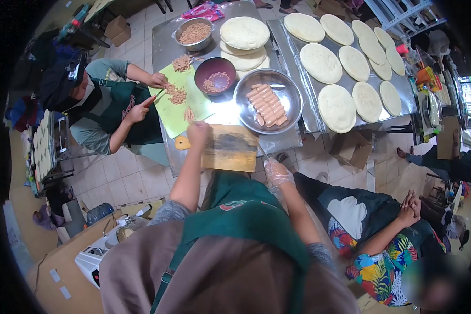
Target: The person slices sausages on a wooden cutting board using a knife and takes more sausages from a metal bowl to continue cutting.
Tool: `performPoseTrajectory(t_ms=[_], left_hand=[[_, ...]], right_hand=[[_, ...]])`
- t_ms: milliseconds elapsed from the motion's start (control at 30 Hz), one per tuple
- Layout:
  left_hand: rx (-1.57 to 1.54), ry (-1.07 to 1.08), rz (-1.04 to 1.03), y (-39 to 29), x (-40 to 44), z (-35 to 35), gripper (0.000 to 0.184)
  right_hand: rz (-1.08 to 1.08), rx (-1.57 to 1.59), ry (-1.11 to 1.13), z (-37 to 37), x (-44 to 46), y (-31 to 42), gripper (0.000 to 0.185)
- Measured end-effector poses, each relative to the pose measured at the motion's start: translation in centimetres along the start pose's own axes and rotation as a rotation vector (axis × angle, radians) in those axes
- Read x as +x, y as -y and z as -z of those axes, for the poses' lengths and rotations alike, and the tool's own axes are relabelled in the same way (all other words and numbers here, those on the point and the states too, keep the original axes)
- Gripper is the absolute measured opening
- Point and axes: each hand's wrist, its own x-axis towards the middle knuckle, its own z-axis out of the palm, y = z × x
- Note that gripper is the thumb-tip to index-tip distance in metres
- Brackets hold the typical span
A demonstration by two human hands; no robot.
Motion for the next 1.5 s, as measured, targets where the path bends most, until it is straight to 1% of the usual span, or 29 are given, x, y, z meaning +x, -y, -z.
performPoseTrajectory(t_ms=[33,67,100,133,167,233,333,367,400,433,467,500,567,667,767,800,900,1000,1100,1233,1300,1333,1367,1433,1467,1500], left_hand=[[-0.004,-0.065,0.050,0.1,1.5,0.8,0.023],[0.085,-0.027,0.079,-0.3,2.9,2.3,0.023],[0.110,0.029,0.093,1.5,5.1,2.2,0.026],[0.136,0.088,0.105,1.6,6.1,2.5,0.030],[0.204,0.031,0.095,1.2,6.2,2.2,0.030],[0.338,-0.083,0.068,-3.5,5.1,4.7,0.030],[-0.010,-0.293,-0.360,-8.8,1.3,3.4,0.028],[-0.155,-0.187,-0.565,-11.4,-0.8,3.2,0.024],[-0.320,-0.023,-0.702,-13.3,-2.2,1.8,0.020],[-0.316,0.066,-0.779,-15.0,-4.2,0.3,0.018],[-0.086,0.187,-0.866,-15.8,-5.4,-1.3,0.016],[0.221,0.331,-0.810,-17.1,-6.7,-2.8,0.013],[0.525,0.456,-0.665,-18.0,-7.8,-6.2,0.017],[0.528,0.391,-0.511,-17.2,-7.8,-10.2,0.028],[0.438,0.414,-0.442,-16.9,-7.9,-11.0,0.038],[0.441,0.449,-0.441,-16.6,-7.8,-11.1,0.044],[0.482,0.501,-0.480,-17.6,-7.7,-9.3,0.054],[0.449,0.514,-0.465,-17.6,-7.4,-9.0,0.063],[0.449,0.501,-0.482,-18.0,-7.2,-8.3,0.056],[0.350,0.498,-0.487,-18.1,-6.6,-8.3,0.039],[0.322,0.501,-0.480,-17.6,-6.0,-8.4,0.031],[0.263,0.399,-0.489,-16.9,-5.7,-8.8,0.020],[0.159,0.355,-0.545,-15.7,-5.9,-8.0,0.018],[-0.050,0.260,-0.672,-14.3,-6.9,-3.5,0.015],[-0.147,0.261,-0.606,-12.9,-7.3,-1.9,0.015],[-0.226,0.256,-0.493,-11.8,-8.1,0.1,0.018]], right_hand=[[-0.001,-0.003,0.000,-0.1,-0.1,-0.1,0.034],[-0.006,-0.005,-0.002,-0.1,-0.1,-0.2,0.035],[-0.015,-0.006,-0.007,-0.1,-0.3,-0.4,0.036],[-0.014,0.009,-0.006,0.0,-0.5,-0.5,0.036],[-0.015,0.026,-0.008,0.2,-0.9,-0.4,0.037],[-0.019,0.051,-0.017,0.1,-1.6,-0.6,0.037],[-0.017,0.073,-0.040,0.2,-2.8,-1.3,0.038],[-0.016,0.085,-0.048,0.4,-3.3,-1.5,0.038],[-0.017,0.095,-0.053,0.2,-3.0,-1.7,0.038],[-0.036,0.104,-0.053,0.6,-3.7,-1.7,0.037],[-0.056,0.111,-0.053,1.1,-4.5,-1.6,0.037],[-0.075,0.119,-0.057,1.7,-5.4,-1.5,0.036],[-0.152,0.117,-0.030,3.2,-7.1,-0.9,0.036],[-0.216,0.120,-0.046,3.1,-7.9,-1.8,0.037],[-0.238,0.111,-0.052,2.6,-9.1,-3.2,0.039],[-0.241,0.113,-0.045,2.3,-9.3,-3.5,0.039],[-0.232,0.130,-0.039,1.9,-9.3,-3.5,0.040],[-0.214,0.131,-0.025,1.8,-9.1,-3.0,0.039],[-0.186,0.116,0.004,2.3,-8.5,-2.1,0.039],[-0.182,0.108,0.048,3.5,-8.1,-0.9,0.039],[-0.158,0.092,0.020,3.4,-7.6,-0.6,0.040],[-0.149,0.089,0.012,3.2,-7.0,-0.7,0.040],[-0.148,0.080,0.033,3.0,-7.0,-0.5,0.040],[-0.145,0.069,0.060,2.9,-6.6,-0.4,0.040],[-0.149,0.100,0.079,2.4,-6.2,-0.7,0.041],[-0.125,0.110,0.076,2.0,-5.7,-0.8,0.041]])
